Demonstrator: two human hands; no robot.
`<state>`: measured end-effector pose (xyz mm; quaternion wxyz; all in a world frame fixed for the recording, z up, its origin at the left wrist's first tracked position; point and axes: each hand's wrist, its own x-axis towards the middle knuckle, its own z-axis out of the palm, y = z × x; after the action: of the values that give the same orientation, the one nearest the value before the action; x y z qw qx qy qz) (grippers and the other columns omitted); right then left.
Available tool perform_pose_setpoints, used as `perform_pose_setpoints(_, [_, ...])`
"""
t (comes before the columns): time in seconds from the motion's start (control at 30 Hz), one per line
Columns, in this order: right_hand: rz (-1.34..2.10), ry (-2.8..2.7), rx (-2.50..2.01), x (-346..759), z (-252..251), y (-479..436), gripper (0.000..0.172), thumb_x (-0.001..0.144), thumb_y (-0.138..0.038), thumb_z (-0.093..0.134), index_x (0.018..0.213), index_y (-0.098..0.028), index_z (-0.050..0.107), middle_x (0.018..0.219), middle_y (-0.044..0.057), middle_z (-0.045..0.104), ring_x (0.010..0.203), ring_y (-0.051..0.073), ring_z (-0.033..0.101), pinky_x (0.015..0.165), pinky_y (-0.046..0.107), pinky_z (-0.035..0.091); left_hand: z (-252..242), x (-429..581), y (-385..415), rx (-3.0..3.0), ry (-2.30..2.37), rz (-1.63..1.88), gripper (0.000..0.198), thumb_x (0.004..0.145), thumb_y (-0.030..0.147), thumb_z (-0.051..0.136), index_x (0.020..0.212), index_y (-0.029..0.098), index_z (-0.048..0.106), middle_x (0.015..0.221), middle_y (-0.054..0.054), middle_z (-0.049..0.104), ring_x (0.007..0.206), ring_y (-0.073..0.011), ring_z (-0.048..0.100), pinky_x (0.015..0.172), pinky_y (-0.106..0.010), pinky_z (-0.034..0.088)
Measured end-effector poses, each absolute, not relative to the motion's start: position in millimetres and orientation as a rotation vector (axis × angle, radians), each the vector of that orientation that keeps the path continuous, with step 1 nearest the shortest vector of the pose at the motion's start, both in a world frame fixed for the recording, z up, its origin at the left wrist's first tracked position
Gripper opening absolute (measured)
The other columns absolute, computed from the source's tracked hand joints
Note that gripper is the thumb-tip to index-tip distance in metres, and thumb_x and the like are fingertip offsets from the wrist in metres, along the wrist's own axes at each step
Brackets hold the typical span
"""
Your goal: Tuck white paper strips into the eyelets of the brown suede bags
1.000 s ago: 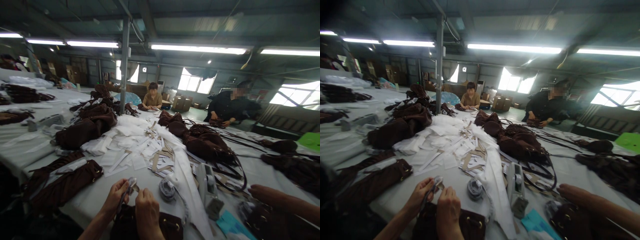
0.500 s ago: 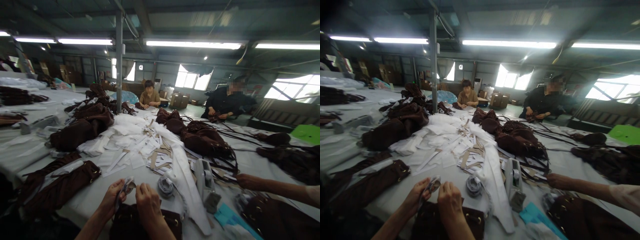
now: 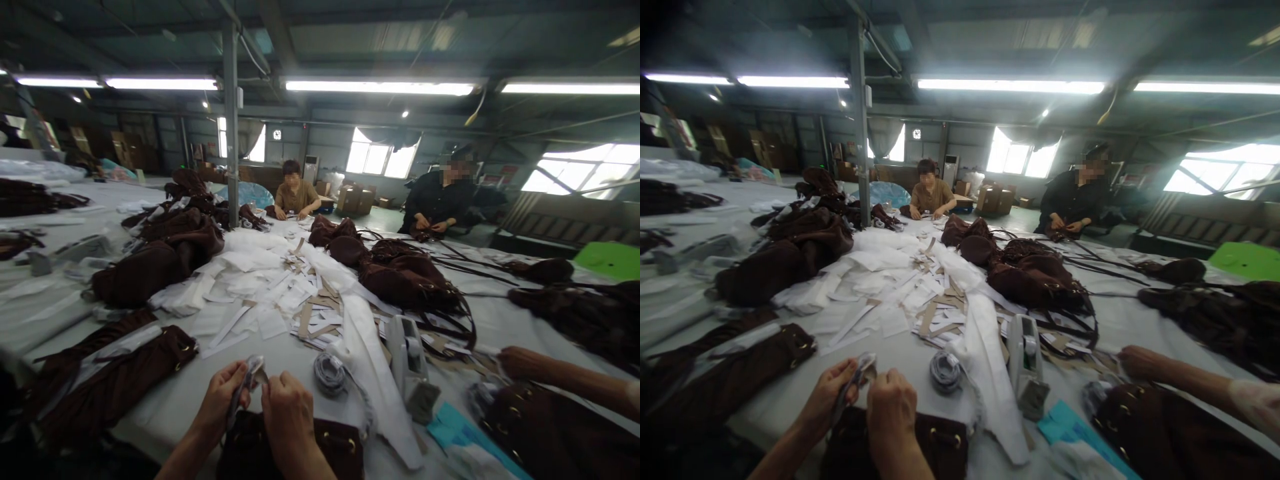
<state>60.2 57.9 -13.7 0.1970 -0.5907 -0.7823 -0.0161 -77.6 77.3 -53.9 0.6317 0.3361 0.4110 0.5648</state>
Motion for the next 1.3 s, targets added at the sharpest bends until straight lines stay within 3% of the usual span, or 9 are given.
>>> perform_pose_setpoints(0.17, [0.182, -2.098, -1.704, 67, -4, 58, 0.011, 0.087, -0.026, 0.061, 0.078, -0.024, 0.067, 0.075, 0.002, 0.067, 0.069, 0.018, 0.064, 0.056, 0.027, 0.029, -53, -75, 76, 0.806, 0.916, 1.260, 0.037, 0.072, 0.048, 0.073, 0.078, 0.014, 0.062, 0.051, 0.003, 0.059, 0.034, -0.0027, 0.042, 0.035, -0.013, 0.029])
perform_pose_setpoints(0.53, [0.366, -1.857, -1.532, 56, -23, 59, 0.023, 0.087, -0.015, 0.051, 0.071, -0.019, 0.067, 0.068, 0.002, 0.061, 0.061, 0.012, 0.056, 0.057, 0.024, 0.029, -48, -75, 69, 1.003, 0.980, 1.220, 0.044, 0.079, 0.048, 0.066, 0.105, 0.015, 0.058, 0.053, 0.004, 0.060, 0.034, -0.0060, 0.047, 0.035, -0.015, 0.032])
perform_pose_setpoints(0.7, [0.741, -1.774, -1.213, 65, -16, 55, 0.028, 0.086, -0.011, 0.044, 0.093, -0.021, 0.069, 0.082, 0.003, 0.063, 0.077, 0.014, 0.059, 0.069, 0.021, 0.039, -46, -75, 68, 0.949, 0.936, 1.293, 0.047, 0.078, 0.049, 0.067, 0.108, 0.015, 0.054, 0.054, 0.005, 0.060, 0.033, -0.0063, 0.047, 0.032, -0.015, 0.030])
perform_pose_setpoints(0.8, [0.900, -1.659, -1.300, 78, -19, 55, 0.027, 0.085, -0.018, 0.049, 0.103, -0.018, 0.069, 0.087, 0.005, 0.068, 0.080, 0.017, 0.062, 0.070, 0.023, 0.042, -50, -77, 69, 0.951, 0.944, 1.304, 0.048, 0.077, 0.048, 0.068, 0.108, 0.014, 0.054, 0.061, 0.002, 0.064, 0.034, -0.0063, 0.049, 0.033, -0.015, 0.031])
perform_pose_setpoints(0.9, [0.877, -1.654, -1.521, 88, -24, 57, 0.024, 0.083, -0.030, 0.056, 0.089, -0.013, 0.073, 0.072, 0.005, 0.068, 0.066, 0.017, 0.060, 0.058, 0.023, 0.037, -55, -77, 71, 0.945, 0.950, 1.288, 0.048, 0.079, 0.047, 0.067, 0.110, 0.014, 0.053, 0.057, 0.003, 0.063, 0.034, -0.0067, 0.049, 0.033, -0.015, 0.032])
perform_pose_setpoints(1.03, [0.847, -1.723, -1.528, 86, -21, 55, 0.032, 0.086, -0.032, 0.054, 0.063, -0.015, 0.070, 0.055, 0.001, 0.062, 0.055, 0.013, 0.054, 0.051, 0.022, 0.029, -52, -75, 69, 0.976, 0.921, 1.256, 0.050, 0.080, 0.047, 0.066, 0.114, 0.016, 0.048, 0.059, 0.003, 0.063, 0.034, -0.0069, 0.049, 0.033, -0.015, 0.033])
perform_pose_setpoints(1.17, [0.583, -1.732, -1.546, 72, -18, 55, 0.025, 0.087, -0.023, 0.054, 0.067, -0.017, 0.068, 0.062, 0.002, 0.066, 0.059, 0.013, 0.058, 0.055, 0.023, 0.030, -45, -70, 68, 1.061, 0.836, 1.208, 0.069, 0.080, 0.048, 0.065, 0.131, 0.021, 0.028, 0.066, 0.004, 0.065, 0.031, -0.0077, 0.049, 0.031, -0.016, 0.033])
perform_pose_setpoints(1.3, [0.358, -1.753, -1.557, 63, -21, 57, 0.022, 0.086, -0.013, 0.052, 0.069, -0.016, 0.066, 0.070, 0.006, 0.068, 0.066, 0.016, 0.061, 0.062, 0.024, 0.034, -44, -69, 69, 1.045, 0.843, 1.223, 0.089, 0.077, 0.051, 0.067, 0.140, 0.021, 0.012, 0.058, 0.007, 0.061, 0.030, -0.0085, 0.047, 0.031, -0.017, 0.034])
